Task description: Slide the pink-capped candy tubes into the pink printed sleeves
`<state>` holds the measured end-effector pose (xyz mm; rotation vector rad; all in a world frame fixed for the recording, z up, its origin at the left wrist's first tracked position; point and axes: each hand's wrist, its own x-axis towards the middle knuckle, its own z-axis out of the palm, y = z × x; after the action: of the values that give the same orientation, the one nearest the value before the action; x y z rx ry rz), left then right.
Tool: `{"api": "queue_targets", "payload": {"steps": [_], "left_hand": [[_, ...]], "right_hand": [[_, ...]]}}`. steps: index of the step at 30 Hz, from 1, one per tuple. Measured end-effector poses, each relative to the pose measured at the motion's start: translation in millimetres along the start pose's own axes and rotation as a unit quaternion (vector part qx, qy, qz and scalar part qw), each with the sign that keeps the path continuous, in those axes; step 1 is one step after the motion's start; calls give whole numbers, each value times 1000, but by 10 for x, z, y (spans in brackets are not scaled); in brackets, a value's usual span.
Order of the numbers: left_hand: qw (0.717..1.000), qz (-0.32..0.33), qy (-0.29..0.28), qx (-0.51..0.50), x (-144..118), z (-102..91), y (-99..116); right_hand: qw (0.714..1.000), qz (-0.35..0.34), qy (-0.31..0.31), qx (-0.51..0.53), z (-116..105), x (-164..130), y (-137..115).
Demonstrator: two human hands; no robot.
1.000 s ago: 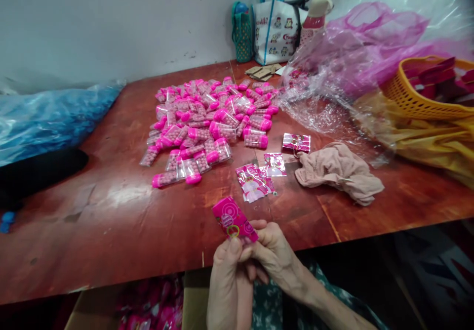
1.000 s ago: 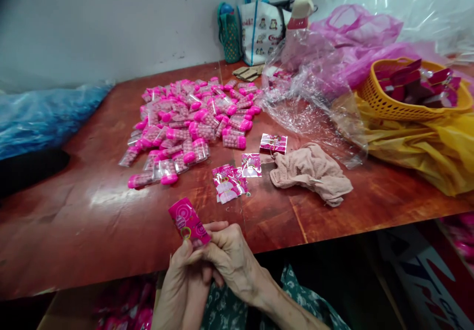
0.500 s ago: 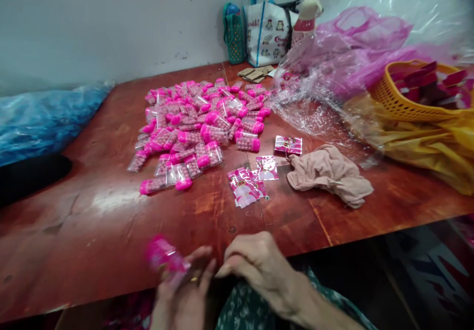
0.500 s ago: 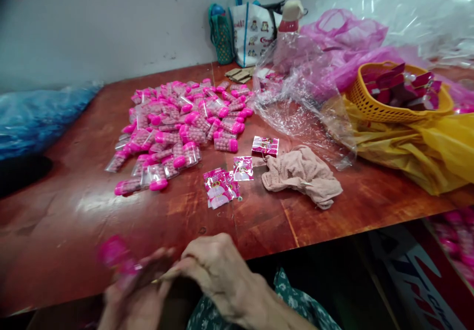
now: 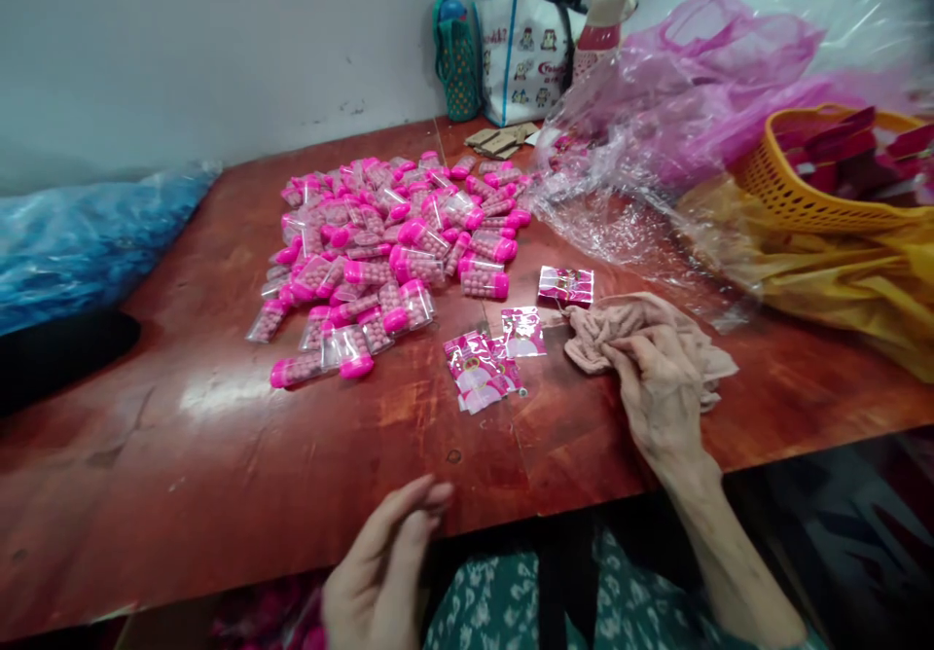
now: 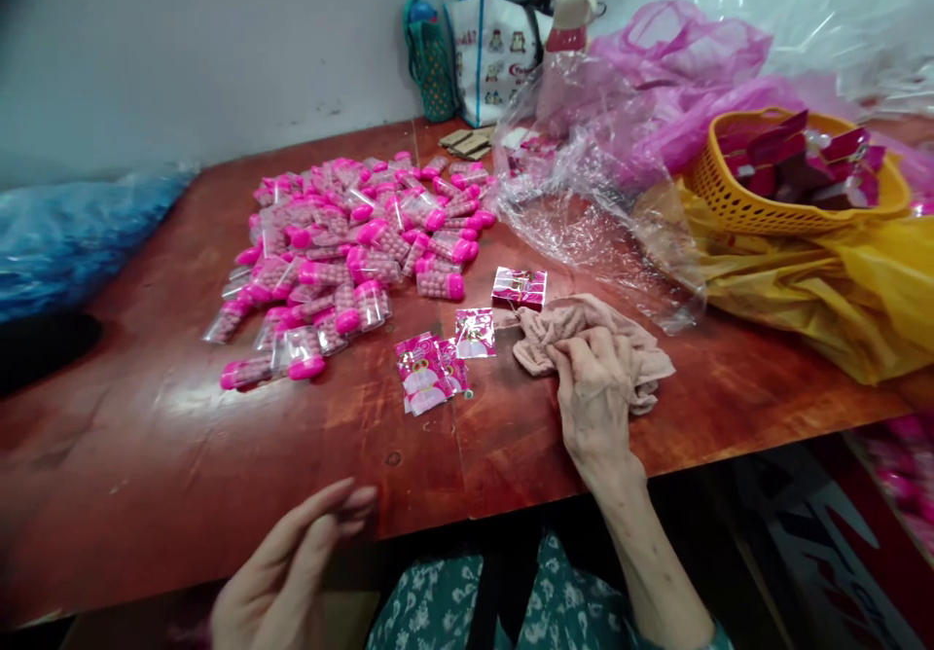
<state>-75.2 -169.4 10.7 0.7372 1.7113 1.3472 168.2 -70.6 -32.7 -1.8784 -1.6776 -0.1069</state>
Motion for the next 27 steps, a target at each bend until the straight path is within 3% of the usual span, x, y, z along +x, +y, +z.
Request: {"api": "queue_targets", "payload": {"steps": [2,4,7,10,13,16,21,24,27], "left_hand": [[987,75,-113,85,58,378,146],[935,190,-239,181,126,780,239],[829,330,-290,347,216,1412,250],[735,416,-295,447,301,1950,159],[717,434,-313,447,411,2229,67],[718,442,-325,429,511,2281,32],[732,459,-327,383,575,2191,111],[738,475,-327,350,638,1941,206],[774,466,-261,339,776,1454,245]], "right_hand": [[1000,5,14,12,-47,-28,17],[999,21,34,-34,-92,-56,48],[992,27,20,-122,-112,-76,127],[990,19,-3,-138,-76,-40,218],[990,24,-2,-140,-13,30,264],[988,38,15,-149,51,91,259],[990,45,41,-127,84,114,289],[995,35,37,-85,41,92,325],[994,59,73,-63,-23,58,216]]}}
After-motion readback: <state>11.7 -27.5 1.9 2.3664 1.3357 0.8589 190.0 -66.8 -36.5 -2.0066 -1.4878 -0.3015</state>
